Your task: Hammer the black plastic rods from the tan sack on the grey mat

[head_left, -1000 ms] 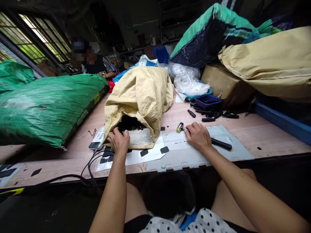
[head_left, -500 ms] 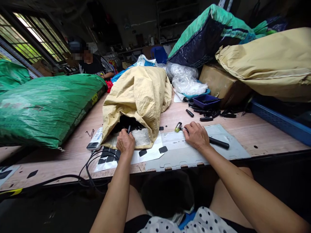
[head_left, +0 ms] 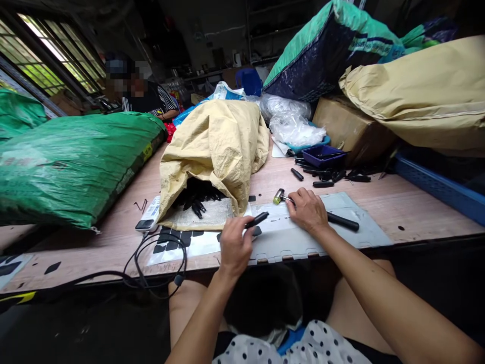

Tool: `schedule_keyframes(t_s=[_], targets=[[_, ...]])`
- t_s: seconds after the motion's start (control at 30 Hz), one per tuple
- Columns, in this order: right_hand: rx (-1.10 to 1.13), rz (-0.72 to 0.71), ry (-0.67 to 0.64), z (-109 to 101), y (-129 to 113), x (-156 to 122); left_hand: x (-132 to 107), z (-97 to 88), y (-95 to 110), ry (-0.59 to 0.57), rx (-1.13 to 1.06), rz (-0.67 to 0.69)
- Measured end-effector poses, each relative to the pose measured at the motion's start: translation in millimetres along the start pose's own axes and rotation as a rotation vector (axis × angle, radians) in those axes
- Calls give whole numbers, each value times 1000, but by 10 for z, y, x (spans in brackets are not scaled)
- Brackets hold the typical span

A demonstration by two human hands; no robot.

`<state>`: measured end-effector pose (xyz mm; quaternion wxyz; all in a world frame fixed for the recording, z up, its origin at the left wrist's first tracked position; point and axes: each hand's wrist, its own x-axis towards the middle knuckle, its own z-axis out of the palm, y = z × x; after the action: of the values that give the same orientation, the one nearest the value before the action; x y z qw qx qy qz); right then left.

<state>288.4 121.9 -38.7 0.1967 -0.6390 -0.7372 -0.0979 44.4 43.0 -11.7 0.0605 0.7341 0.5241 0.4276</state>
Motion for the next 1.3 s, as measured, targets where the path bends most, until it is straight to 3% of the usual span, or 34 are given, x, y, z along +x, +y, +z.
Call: schedule_keyframes(t_s=[0.13, 0.23, 0.53, 0.87, 1.03, 1.17, 1.3], targets=[[7, 2, -8, -5, 2, 3, 195, 315, 53, -230, -27, -88], [6, 4, -8, -11, 1, 4, 310, 452, -10, -300, -43, -142], [65, 10, 13, -24, 11, -18, 395, 581, -54, -288, -60, -240], [74, -44, -39, -70, 74, 28, 381, 552, -99, -298, -136, -269], [288, 2, 26, -273, 36, -43, 373, 573, -127, -285, -163, -274], [495, -96, -25, -379, -108, -175, 374, 584, -133, -282, -164, -279], [549, -143, -44, -417, -250, -276, 380, 589, -123, -282, -152, -283]])
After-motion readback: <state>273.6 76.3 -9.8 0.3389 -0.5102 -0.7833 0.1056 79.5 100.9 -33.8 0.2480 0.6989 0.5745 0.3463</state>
